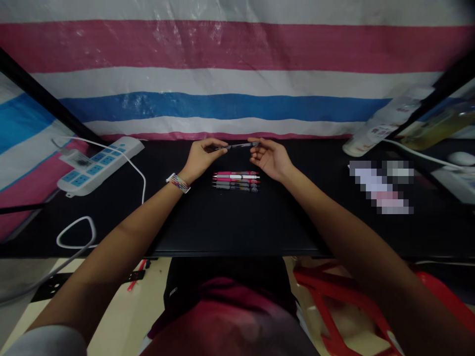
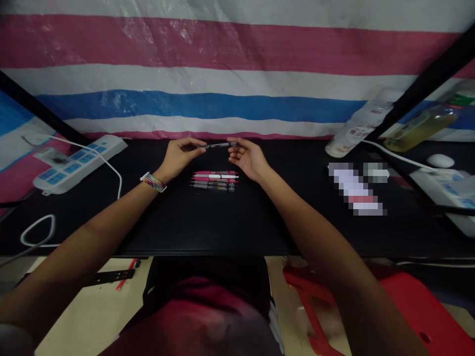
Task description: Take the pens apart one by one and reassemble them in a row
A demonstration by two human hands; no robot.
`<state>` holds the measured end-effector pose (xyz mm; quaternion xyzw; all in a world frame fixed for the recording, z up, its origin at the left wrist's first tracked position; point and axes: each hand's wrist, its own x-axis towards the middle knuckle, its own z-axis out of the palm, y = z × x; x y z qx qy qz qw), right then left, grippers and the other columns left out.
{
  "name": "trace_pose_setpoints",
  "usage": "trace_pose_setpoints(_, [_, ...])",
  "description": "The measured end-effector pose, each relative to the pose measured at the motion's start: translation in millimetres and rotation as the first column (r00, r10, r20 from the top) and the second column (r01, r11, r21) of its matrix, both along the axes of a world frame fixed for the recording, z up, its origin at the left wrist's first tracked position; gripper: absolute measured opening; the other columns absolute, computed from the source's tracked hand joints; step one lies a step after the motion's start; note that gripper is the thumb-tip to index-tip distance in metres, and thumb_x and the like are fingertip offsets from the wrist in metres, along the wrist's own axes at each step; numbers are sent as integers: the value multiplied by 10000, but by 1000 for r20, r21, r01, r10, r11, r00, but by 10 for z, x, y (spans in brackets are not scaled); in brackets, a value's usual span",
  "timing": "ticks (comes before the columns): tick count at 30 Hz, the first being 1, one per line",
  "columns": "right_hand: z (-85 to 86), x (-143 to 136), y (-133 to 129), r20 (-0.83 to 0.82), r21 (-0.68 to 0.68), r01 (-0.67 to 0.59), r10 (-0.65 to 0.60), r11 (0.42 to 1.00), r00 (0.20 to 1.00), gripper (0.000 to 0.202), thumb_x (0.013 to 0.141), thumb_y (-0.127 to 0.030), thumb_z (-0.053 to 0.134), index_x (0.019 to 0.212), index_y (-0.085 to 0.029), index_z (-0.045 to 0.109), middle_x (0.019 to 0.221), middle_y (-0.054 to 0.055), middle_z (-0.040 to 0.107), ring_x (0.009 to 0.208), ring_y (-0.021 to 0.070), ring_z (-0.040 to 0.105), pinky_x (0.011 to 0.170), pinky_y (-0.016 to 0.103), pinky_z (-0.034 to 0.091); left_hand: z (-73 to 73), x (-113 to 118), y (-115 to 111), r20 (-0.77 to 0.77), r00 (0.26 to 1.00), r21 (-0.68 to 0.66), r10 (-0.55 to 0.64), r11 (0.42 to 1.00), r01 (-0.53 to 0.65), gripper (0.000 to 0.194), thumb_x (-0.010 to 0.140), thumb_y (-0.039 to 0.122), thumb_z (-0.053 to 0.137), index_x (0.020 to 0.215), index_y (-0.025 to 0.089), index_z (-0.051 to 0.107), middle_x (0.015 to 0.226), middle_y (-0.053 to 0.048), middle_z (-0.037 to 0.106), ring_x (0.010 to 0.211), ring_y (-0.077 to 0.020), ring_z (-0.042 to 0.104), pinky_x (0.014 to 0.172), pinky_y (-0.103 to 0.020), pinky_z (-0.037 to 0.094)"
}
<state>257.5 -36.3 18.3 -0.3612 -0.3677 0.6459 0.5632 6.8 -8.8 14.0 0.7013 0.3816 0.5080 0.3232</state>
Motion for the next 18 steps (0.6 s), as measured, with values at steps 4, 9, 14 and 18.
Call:
trace_pose_setpoints(4, [26,11,-11,-87,-25,-85,82,996,993,271,983,-331,605,1069,-168,804,886,87,769,795,189,681,805,336,635,9,10,-1,43,999,3,-1,1000,1,142,838,190,905,973,195,858,1004,-66,871,937,-204,791,945,-369,638])
trace_pose_setpoints(9, [17,-13,-10,-147,-57,-54,45,997,988,185,942,-191,625,1044,-187,779,829,47,721,748,155,643,815,290,634,21,12,-1,50,999,-8,2,1000,-1,150,813,214,920,948,208,855,989,-63,868,924,-203,780,924,-367,632])
trace_pose_setpoints(14, [24,-27,-26,-132,-21,-25,22,999,991,222,985,-256,597,1085,-197,787,904,63,723,821,167,666,850,298,638,0,11,8,55,998,-8,-13,1000,13,149,818,233,923,951,220,859,961,-53,858,900,-195,766,894,-366,620])
trace_pose_setpoints(18, [24,-24,-38,-94,13,-18,20,1000,995,262,972,-313,604,1106,-195,796,952,82,734,884,189,683,877,324,644,-28,1,24,55,998,0,-13,1000,13,159,830,260,931,965,225,854,932,-44,839,858,-181,739,862,-354,615])
